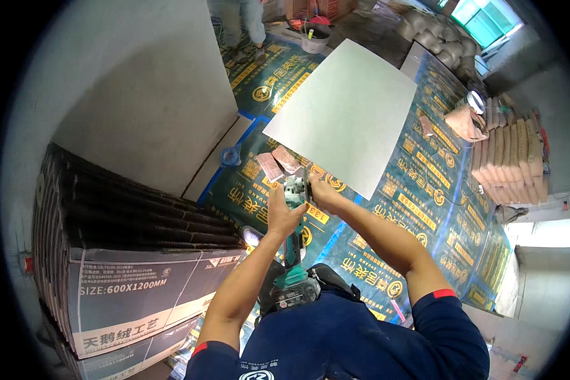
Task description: The person measures a large white tile using a tape measure and marks it with a pen, then uses a powered grinder to smooth a small sample piece before returning to the large tile to align a long straight edge for marking.
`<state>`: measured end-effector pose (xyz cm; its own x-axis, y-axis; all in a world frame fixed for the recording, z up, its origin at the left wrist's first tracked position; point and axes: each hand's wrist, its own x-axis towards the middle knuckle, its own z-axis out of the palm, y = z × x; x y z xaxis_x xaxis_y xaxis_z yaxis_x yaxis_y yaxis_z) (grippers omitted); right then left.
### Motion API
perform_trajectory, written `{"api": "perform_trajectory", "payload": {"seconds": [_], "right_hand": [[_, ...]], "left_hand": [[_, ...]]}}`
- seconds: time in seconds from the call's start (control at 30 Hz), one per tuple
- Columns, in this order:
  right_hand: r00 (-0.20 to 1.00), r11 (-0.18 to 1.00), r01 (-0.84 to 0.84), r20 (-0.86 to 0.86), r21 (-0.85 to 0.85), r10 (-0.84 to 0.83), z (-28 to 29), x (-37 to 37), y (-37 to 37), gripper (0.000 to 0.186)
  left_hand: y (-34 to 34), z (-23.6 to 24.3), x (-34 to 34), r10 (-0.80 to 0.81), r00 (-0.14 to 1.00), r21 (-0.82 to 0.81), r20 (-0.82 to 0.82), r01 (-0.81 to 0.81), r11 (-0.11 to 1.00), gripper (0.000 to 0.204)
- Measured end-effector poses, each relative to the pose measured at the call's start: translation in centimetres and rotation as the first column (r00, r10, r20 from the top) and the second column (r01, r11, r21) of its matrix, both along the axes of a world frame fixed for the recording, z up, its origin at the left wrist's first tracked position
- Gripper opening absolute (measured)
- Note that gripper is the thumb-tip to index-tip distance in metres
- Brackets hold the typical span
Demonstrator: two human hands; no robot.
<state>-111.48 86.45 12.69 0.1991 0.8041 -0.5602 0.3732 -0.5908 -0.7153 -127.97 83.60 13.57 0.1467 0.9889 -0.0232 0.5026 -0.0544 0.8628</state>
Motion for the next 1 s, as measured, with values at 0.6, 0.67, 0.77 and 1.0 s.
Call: {"api": "perform_trajectory", "payload": {"seconds": [0.6, 0.67, 0.77, 1.0], "right_hand": [[0.799, 0.852, -0.420, 0.573, 0.313, 0.183, 0.4, -0.9, 0.0, 0.048], [0.811, 0.700, -0.516, 0.546, 0.494, 0.213, 0.8, 0.2, -0.4, 0.039], [0.780, 0.633, -0.576, 0.580, 0.518, 0.235, 0.7, 1.1, -0.4, 0.035], [0.931, 0.875, -0.325, 0.284, 0.358, 0.230, 4.4, -0.1, -0.6, 0.037]], "left_hand": [[-0.3, -0.2, -1.0, 0.009, 0.999, 0.063, 0.047, -0.012, 0.998, 0.072], [-0.3, 0.1, -1.2, -0.012, 0.994, -0.026, 0.111, 0.014, 1.000, 0.069], [-0.2, 0.4, -1.1, -0.006, 0.989, -0.059, 0.148, 0.015, 0.998, 0.066], [0.3, -0.8, -0.9, 0.023, 0.980, -0.053, 0.200, -0.012, 0.998, 0.070]]}}
